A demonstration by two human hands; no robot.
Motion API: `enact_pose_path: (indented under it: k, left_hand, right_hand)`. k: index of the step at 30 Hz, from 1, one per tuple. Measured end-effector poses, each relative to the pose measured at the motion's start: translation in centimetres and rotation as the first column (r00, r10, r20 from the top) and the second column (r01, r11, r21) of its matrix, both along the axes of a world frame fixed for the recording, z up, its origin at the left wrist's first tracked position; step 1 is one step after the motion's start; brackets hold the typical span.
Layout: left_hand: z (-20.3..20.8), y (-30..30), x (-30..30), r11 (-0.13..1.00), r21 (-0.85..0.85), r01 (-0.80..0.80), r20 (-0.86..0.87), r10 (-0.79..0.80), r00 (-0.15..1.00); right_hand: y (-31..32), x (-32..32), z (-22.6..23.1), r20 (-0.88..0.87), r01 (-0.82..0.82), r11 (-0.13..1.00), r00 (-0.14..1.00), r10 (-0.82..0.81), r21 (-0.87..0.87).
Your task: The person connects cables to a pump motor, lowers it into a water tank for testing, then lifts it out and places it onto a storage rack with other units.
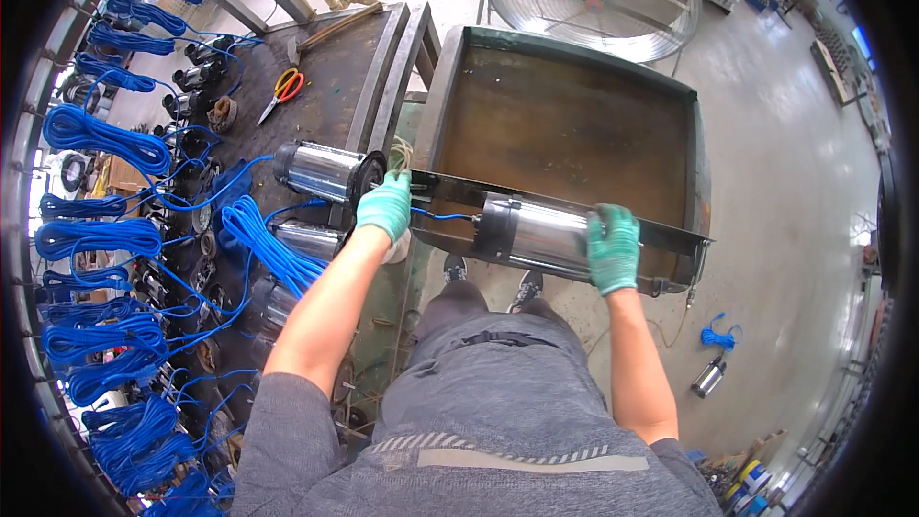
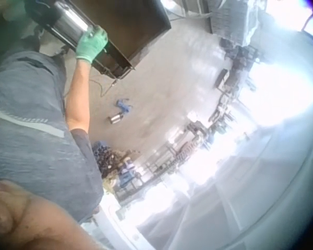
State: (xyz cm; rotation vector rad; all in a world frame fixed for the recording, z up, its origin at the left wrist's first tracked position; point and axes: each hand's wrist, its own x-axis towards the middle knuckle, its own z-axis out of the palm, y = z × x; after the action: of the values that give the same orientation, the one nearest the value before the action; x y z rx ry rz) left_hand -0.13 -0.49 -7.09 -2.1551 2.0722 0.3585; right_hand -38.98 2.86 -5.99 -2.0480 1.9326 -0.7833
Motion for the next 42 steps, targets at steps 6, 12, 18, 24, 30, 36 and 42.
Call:
enact_pose_path:
  k: [6, 12, 18, 24, 30, 36, 42]
  left_hand:
    - [0.1, -4.5, 0.9, 0.91, 0.411, 0.056, 0.099, -0.106, 0.989]
    - [-2.3, -5.1, 2.2, 0.875, 0.48, 0.057, 0.037, -0.086, 0.996]
    - [-3.1, -3.2, 2.7, 0.949, 0.315, -0.024, -0.085, 0.054, 0.995]
    - [-3.3, -2.0, 3.9, 0.999, 0.029, -0.026, -0.392, 0.035, 0.919]
    - [0.5, 0.6, 2.4, 0.965, 0.243, -0.097, -0.942, 0.259, 0.216]
    - [0.0, 1.9, 0.1, 0.921, 0.39, 0.021, -0.887, 0.369, 0.277]
    - [-0.9, 1.5, -1.3, 0.871, 0.478, 0.109, -0.862, 0.442, 0.246]
  right_hand:
    - [-0.4, 2.2, -0.6, -0.203, 0.045, 0.999, 0.978, -0.046, -0.011]
    - [-0.5, 2.1, -1.1, -0.212, 0.045, 0.998, 0.976, -0.053, -0.043]
    - [-0.8, 2.5, -1.1, -0.242, 0.084, 0.996, 0.966, -0.091, -0.039]
    - [-0.8, 2.7, -0.9, -0.258, 0.08, 0.996, 0.962, -0.088, -0.04]
    - [-0.7, 2.7, -0.9, -0.27, 0.091, 0.995, 0.958, -0.098, -0.036]
    - [-1.0, 2.8, -0.8, -0.281, 0.093, 0.995, 0.954, -0.101, -0.045]
    - [-0.9, 2.8, -0.8, -0.301, 0.102, 0.994, 0.948, -0.106, -0.027]
